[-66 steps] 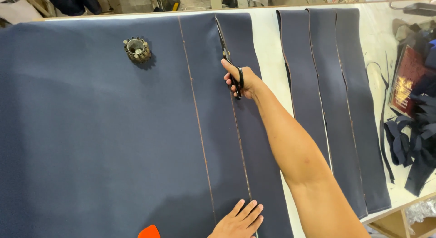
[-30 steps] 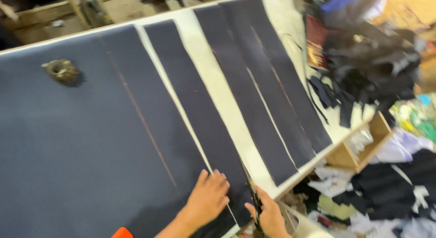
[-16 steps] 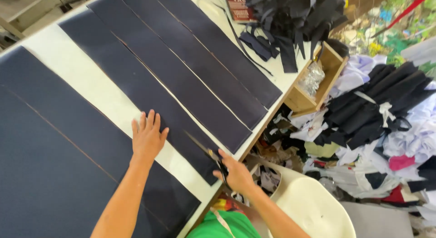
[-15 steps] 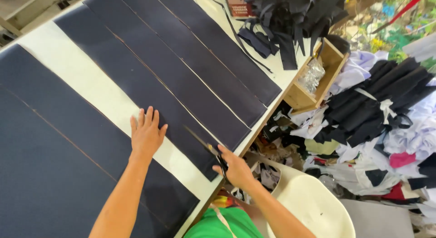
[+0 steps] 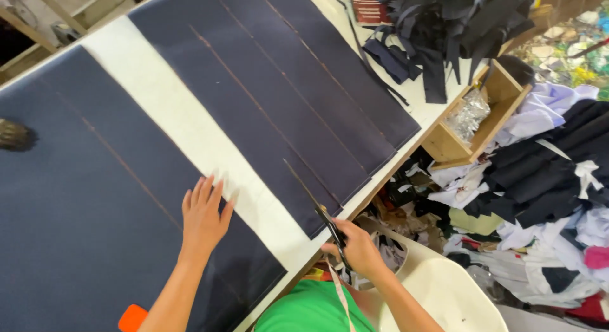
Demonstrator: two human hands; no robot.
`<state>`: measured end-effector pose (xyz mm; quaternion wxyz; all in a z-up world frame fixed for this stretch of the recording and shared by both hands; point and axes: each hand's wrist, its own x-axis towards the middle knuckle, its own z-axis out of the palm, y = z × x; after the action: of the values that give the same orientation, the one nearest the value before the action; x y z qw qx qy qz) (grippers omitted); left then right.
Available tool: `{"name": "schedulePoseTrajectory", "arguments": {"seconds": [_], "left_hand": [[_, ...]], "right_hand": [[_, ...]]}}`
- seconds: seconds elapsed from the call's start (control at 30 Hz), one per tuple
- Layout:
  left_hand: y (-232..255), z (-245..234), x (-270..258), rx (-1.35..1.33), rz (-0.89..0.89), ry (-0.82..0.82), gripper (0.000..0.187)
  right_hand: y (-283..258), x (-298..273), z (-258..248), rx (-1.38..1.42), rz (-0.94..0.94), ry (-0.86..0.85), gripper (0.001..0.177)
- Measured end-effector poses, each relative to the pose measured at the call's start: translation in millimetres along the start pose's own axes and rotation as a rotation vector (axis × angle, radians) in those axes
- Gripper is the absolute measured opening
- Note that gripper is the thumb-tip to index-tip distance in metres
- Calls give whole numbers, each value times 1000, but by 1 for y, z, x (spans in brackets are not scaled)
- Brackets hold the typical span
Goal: The person uses a large L-shaped ruler and an orange marker to draw straight lines on a large piece of dark blue fabric. They then use a pair of scissors to cut the fabric along the marked lines, separating it into several long strips.
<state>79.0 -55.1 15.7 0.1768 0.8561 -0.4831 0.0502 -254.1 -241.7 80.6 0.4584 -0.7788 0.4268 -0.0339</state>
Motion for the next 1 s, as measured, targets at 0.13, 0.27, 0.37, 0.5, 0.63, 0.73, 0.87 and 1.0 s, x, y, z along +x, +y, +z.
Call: {"name": "schedulePoseTrajectory", "arguments": {"seconds": [0.13,0.27,0.37,0.5,0.63,0.73,0.87,1.0], "left_hand": [[-32,-33,-97,83,-49,-43,49],[-39,-54,-172,49,-17,-29,44],[-31,-67,-196,-18,54,-102,44],[-34,-68,-210,21,105,-136,51],[-29,-66,-218,33,79,-146,63],[-29,-67,-222,34,77,-154,67],[-30,-67,-223,49,87,-161,67],[-29,-66,-225,19,68,-179,67]], "right_hand": [[-25,-51,-1,157,421,-262,59],[-15,-92,28,201,610,-296,39],[31,-129,65,319,569,-236,32],[31,-173,76,202,614,-224,30],[47,-209,76,213,520,-286,37],[47,-226,77,251,425,-421,43],[51,-233,90,448,286,-631,66],[46,-212,119,328,201,-705,73]]}}
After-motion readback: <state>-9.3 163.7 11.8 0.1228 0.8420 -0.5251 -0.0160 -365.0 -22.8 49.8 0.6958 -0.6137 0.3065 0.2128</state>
